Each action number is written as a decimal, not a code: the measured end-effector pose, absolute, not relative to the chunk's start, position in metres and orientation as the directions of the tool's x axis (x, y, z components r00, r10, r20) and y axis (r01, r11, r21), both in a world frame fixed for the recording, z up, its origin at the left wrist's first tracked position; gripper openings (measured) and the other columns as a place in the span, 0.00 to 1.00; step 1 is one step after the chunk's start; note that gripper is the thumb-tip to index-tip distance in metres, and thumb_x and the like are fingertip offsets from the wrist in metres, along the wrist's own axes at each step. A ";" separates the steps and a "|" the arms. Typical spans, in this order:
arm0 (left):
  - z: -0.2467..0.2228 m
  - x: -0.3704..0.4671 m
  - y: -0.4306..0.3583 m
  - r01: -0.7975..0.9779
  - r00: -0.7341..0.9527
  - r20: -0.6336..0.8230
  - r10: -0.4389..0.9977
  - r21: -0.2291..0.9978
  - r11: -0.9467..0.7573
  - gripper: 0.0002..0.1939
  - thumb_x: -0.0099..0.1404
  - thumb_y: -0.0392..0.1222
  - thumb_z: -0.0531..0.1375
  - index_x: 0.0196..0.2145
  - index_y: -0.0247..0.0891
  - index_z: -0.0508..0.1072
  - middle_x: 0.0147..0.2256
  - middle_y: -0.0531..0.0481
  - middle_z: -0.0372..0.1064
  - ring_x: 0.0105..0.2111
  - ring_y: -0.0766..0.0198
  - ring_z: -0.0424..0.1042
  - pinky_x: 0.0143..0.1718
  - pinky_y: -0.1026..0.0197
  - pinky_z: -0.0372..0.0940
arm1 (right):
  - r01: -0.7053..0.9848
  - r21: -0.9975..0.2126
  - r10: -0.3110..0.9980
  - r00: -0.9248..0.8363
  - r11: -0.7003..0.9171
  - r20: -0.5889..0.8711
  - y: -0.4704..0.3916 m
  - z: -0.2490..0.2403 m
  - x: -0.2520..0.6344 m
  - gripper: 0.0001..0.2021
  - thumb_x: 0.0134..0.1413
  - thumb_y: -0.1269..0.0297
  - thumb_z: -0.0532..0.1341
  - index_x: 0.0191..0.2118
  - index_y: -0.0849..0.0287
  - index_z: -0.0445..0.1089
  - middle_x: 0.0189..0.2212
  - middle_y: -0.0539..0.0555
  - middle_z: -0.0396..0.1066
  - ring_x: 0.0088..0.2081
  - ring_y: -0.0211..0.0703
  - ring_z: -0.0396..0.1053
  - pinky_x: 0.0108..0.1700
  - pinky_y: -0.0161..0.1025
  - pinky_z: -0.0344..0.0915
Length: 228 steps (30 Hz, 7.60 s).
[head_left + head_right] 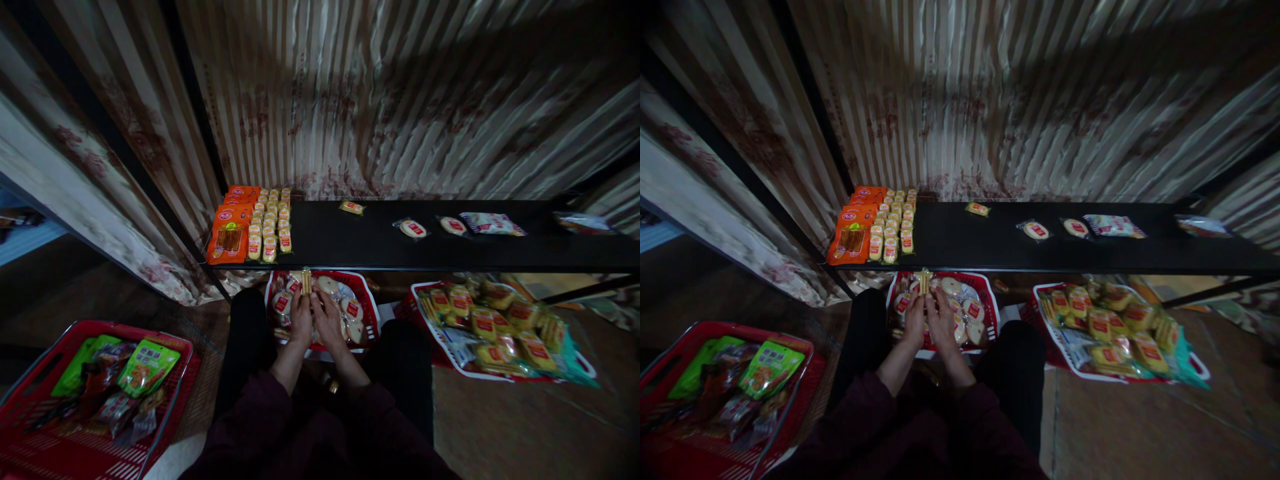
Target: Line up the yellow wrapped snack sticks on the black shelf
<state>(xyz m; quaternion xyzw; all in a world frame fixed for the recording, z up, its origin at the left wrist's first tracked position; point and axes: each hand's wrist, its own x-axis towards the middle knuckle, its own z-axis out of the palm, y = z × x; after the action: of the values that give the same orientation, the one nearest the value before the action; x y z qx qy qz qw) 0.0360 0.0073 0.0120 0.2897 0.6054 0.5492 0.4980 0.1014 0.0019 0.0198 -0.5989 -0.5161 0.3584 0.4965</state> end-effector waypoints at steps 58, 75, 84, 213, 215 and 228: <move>0.058 -0.015 0.077 0.144 -0.409 0.158 0.899 0.984 -0.107 0.18 0.59 0.34 0.53 0.46 0.37 0.72 0.53 0.42 0.64 0.56 0.59 0.60 0.61 0.57 0.48 | 0.473 -0.861 0.947 0.147 0.185 0.285 0.132 0.019 0.053 0.19 0.55 0.52 0.52 0.46 0.58 0.69 0.42 0.58 0.73 0.42 0.47 0.68 0.49 0.47 0.63; 0.043 -0.012 0.079 0.275 -0.375 0.225 0.899 0.953 -0.124 0.19 0.63 0.37 0.49 0.50 0.35 0.69 0.55 0.40 0.62 0.58 0.58 0.57 0.62 0.55 0.48 | 0.625 -0.731 0.928 0.029 0.274 0.372 0.141 0.016 0.062 0.22 0.55 0.52 0.52 0.47 0.61 0.69 0.44 0.62 0.70 0.45 0.51 0.66 0.49 0.50 0.62; 0.033 -0.016 0.081 0.539 -0.271 0.330 0.904 0.830 -0.141 0.23 0.66 0.38 0.43 0.55 0.31 0.63 0.57 0.38 0.58 0.59 0.59 0.55 0.61 0.52 0.51 | 0.589 -0.759 0.934 0.020 0.276 0.355 0.144 0.019 0.059 0.21 0.54 0.54 0.52 0.48 0.62 0.67 0.44 0.61 0.71 0.44 0.50 0.67 0.49 0.49 0.64; -0.024 -0.063 0.009 0.586 0.101 -0.117 0.988 0.810 0.037 0.14 0.54 0.32 0.59 0.40 0.36 0.74 0.42 0.47 0.69 0.43 0.62 0.69 0.49 0.60 0.62 | 0.689 -0.673 0.934 -0.015 0.268 0.358 -0.016 -0.062 0.162 0.08 0.57 0.60 0.52 0.33 0.56 0.66 0.44 0.59 0.69 0.49 0.50 0.64 0.53 0.53 0.59; -0.029 -0.062 0.016 0.465 0.027 -0.138 0.990 0.879 0.109 0.12 0.53 0.34 0.60 0.38 0.36 0.74 0.39 0.48 0.71 0.40 0.63 0.70 0.46 0.60 0.64 | 0.676 -0.690 0.940 -0.010 0.259 0.342 -0.015 -0.060 0.163 0.08 0.57 0.60 0.52 0.31 0.56 0.65 0.43 0.59 0.70 0.49 0.50 0.65 0.53 0.52 0.59; -0.054 -0.047 0.029 0.178 -0.279 -0.170 0.945 0.958 0.225 0.09 0.52 0.42 0.62 0.33 0.38 0.75 0.44 0.47 0.69 0.46 0.59 0.68 0.52 0.57 0.60 | 0.641 -0.765 0.922 0.257 0.062 0.290 -0.016 -0.061 0.171 0.10 0.56 0.58 0.52 0.32 0.57 0.64 0.39 0.58 0.74 0.43 0.49 0.69 0.48 0.48 0.63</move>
<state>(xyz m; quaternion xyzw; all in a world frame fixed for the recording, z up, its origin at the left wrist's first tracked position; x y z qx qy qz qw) -0.0472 0.0286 -0.0540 0.4265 0.6584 0.4537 0.4227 0.1714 -0.0155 -0.0612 -0.6653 -0.5875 0.1630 0.4309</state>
